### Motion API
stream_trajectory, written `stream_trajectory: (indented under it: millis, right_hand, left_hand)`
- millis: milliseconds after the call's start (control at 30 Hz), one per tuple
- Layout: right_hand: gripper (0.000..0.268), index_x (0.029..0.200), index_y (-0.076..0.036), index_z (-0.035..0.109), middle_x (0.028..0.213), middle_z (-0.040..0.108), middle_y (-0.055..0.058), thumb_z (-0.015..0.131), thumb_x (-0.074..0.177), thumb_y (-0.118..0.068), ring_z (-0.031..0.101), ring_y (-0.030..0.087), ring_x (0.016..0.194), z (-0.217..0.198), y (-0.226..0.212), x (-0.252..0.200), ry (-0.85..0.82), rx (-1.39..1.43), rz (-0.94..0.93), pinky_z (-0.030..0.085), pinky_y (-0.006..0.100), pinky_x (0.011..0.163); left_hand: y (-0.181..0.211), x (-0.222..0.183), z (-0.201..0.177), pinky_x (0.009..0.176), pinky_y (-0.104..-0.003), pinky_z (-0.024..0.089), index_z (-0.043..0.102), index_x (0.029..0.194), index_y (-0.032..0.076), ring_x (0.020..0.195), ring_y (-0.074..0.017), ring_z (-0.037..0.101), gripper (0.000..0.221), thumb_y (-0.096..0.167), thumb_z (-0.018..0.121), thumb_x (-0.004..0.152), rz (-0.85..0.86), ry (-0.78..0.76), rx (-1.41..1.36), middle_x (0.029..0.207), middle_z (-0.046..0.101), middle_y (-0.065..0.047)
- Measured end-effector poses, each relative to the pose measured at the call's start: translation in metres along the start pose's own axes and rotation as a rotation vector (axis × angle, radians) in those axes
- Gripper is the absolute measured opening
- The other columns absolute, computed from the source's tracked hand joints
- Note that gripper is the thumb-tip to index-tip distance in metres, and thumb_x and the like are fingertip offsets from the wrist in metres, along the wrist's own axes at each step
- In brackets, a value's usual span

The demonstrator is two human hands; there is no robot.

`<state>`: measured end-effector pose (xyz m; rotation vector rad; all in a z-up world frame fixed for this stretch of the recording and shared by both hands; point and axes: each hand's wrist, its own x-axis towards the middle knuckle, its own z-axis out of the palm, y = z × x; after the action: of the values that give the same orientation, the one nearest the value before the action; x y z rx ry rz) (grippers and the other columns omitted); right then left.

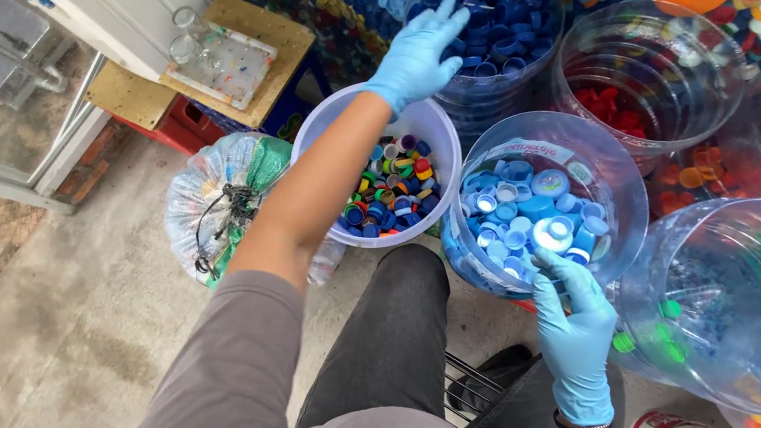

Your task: Sorting a mixture of plastic bottle caps into separate containers based on their color

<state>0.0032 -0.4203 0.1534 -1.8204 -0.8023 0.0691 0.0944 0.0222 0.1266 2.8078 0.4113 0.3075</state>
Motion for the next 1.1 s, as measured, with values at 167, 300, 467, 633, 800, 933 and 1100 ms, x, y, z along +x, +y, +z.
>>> stream_trajectory:
  millis: [167, 300, 467, 633, 800, 933, 1100]
  right_hand:
    - [0.026, 0.127, 0.0, 0.07, 0.117, 0.073, 0.012, 0.064, 0.102, -0.002, 0.067, 0.022, 0.11, -0.003, -0.007, 0.002, 0.027, 0.037, -0.037, 0.053, 0.033, 0.097]
    - [0.027, 0.122, -0.01, 0.077, 0.106, 0.076, 0.007, 0.071, 0.098, 0.001, 0.07, 0.024, 0.097, 0.0, -0.007, 0.004, 0.065, 0.046, 0.011, 0.051, 0.039, 0.094]
    - [0.026, 0.122, -0.006, 0.076, 0.106, 0.076, 0.011, 0.07, 0.099, 0.003, 0.07, 0.024, 0.098, 0.002, -0.015, 0.004, 0.076, 0.074, 0.004, 0.052, 0.041, 0.094]
    - [0.027, 0.123, -0.005, 0.076, 0.106, 0.076, 0.011, 0.069, 0.098, 0.004, 0.07, 0.024, 0.099, -0.003, -0.015, 0.001, 0.084, 0.091, 0.019, 0.052, 0.041, 0.093]
    - [0.027, 0.123, -0.002, 0.075, 0.107, 0.075, 0.014, 0.069, 0.097, 0.006, 0.071, 0.026, 0.101, -0.008, -0.013, -0.003, 0.082, 0.086, 0.023, 0.053, 0.042, 0.093]
    - [0.027, 0.122, -0.004, 0.075, 0.107, 0.075, 0.013, 0.068, 0.097, 0.005, 0.07, 0.025, 0.099, -0.004, -0.012, -0.002, 0.081, 0.102, 0.026, 0.054, 0.041, 0.09]
    - [0.026, 0.121, -0.005, 0.075, 0.106, 0.075, 0.014, 0.068, 0.097, 0.004, 0.071, 0.026, 0.098, -0.004, -0.012, -0.005, 0.079, 0.105, 0.024, 0.055, 0.042, 0.09]
  left_hand:
    - [-0.036, -0.072, -0.025, 0.096, -0.045, 0.051, 0.063, 0.126, 0.009, 0.114, -0.0313, 0.066, 0.034, 0.013, 0.054, 0.093, -0.095, 0.468, -0.252, 0.124, 0.069, -0.011]
    - [-0.09, -0.106, 0.034, 0.083, -0.046, 0.059, 0.069, 0.103, 0.021, 0.093, -0.0286, 0.072, 0.014, 0.029, 0.067, 0.091, -0.164, 0.162, 0.221, 0.092, 0.072, -0.001]
    - [-0.089, -0.108, 0.061, 0.07, -0.048, 0.061, 0.078, 0.085, 0.016, 0.077, -0.0317, 0.076, 0.016, 0.027, 0.067, 0.081, -0.134, -0.19, 0.291, 0.074, 0.074, -0.005]
    - [-0.131, -0.105, 0.126, 0.081, -0.05, 0.061, 0.078, 0.096, 0.008, 0.091, -0.0349, 0.076, 0.021, 0.02, 0.07, 0.082, -0.215, -0.455, 0.295, 0.088, 0.076, -0.013]
    - [-0.107, -0.106, 0.112, 0.088, -0.05, 0.059, 0.076, 0.102, 0.003, 0.099, -0.038, 0.074, 0.024, 0.012, 0.069, 0.081, -0.246, -0.572, 0.204, 0.096, 0.077, -0.018]
    - [-0.078, -0.11, 0.079, 0.096, -0.052, 0.057, 0.074, 0.115, -0.001, 0.111, -0.0407, 0.07, 0.037, 0.022, 0.068, 0.085, -0.301, -0.607, 0.078, 0.111, 0.075, -0.023]
    - [-0.085, -0.107, 0.094, 0.102, -0.051, 0.054, 0.071, 0.125, 0.0, 0.12, -0.0429, 0.066, 0.046, 0.023, 0.069, 0.085, -0.284, -0.653, 0.032, 0.123, 0.071, -0.024]
